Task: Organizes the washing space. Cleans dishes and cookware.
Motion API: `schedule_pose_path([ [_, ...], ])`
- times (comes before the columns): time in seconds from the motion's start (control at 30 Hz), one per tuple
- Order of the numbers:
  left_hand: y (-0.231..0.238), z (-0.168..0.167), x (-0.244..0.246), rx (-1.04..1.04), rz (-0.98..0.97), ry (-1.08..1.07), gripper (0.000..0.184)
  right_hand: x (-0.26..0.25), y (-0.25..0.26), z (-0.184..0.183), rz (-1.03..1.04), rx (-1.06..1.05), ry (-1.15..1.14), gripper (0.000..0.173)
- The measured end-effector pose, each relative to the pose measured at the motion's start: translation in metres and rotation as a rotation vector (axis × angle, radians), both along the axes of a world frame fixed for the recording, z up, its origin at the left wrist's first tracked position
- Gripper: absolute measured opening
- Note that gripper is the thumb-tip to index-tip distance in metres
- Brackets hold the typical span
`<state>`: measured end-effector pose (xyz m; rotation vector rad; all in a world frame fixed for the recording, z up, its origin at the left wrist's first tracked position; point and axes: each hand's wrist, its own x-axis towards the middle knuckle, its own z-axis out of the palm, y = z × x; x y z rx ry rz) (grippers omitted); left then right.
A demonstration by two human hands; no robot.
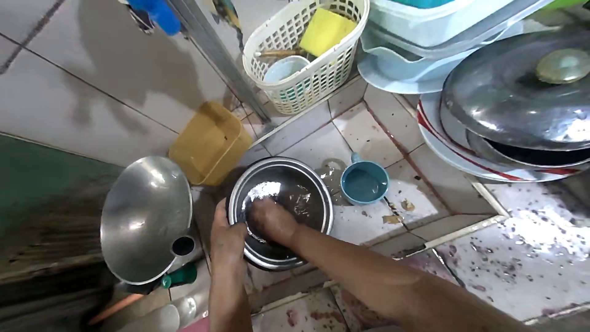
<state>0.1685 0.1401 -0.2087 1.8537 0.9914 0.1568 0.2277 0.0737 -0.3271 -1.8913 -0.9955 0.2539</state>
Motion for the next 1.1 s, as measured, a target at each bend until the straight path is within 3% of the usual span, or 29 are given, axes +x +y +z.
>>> schedule_pose_path([
  [0.07,0.003,-0.001,0.003,0.024,-0.011,0.009,0.081,-0.015,-0.012,-0.009,0.15,0.084,-0.062,0.009],
  [0.13,0.003,-0.001,0.003,0.036,-0.013,0.014,0.08,-0.005,-0.013,-0.01,0.189,0.04,-0.097,0.01],
  [0.23,-0.004,-0.002,-0.001,0.039,0.018,0.014,0.08,0.042,-0.003,-0.001,-0.03,-0.19,0.03,0.02],
  [0.3,-0.004,-0.004,-0.006,0.033,0.029,0.013,0.082,0.046,0.003,0.002,-0.136,-0.198,0.107,0.021],
  [0.43,-0.001,-0.002,0.001,0.03,0.03,0.008,0.075,-0.003,-0.011,0.004,0.151,-0.104,0.0,0.013],
  [0.5,0.001,-0.003,0.003,0.023,0.023,0.008,0.076,0.0,-0.015,-0.003,0.221,-0.018,-0.048,0.012],
  [0.67,0.0,-0.005,0.002,0.034,-0.007,-0.016,0.08,0.046,-0.001,0.004,-0.064,-0.167,0.068,0.02],
  [0.83,0.003,-0.003,0.007,0.053,-0.018,0.03,0.078,-0.004,-0.018,-0.007,0.216,-0.069,-0.005,0.013],
  [0.9,0.002,-0.002,0.006,0.051,-0.001,0.03,0.078,0.017,-0.015,-0.003,0.15,-0.126,0.034,0.019],
  [1.0,0.001,-0.004,0.004,0.035,-0.006,0.002,0.08,0.046,0.006,0.006,-0.185,-0.103,0.145,0.021],
  [1.1,0.003,-0.002,0.005,0.018,-0.04,0.002,0.078,0.023,0.008,0.0,-0.131,0.049,0.032,0.016],
])
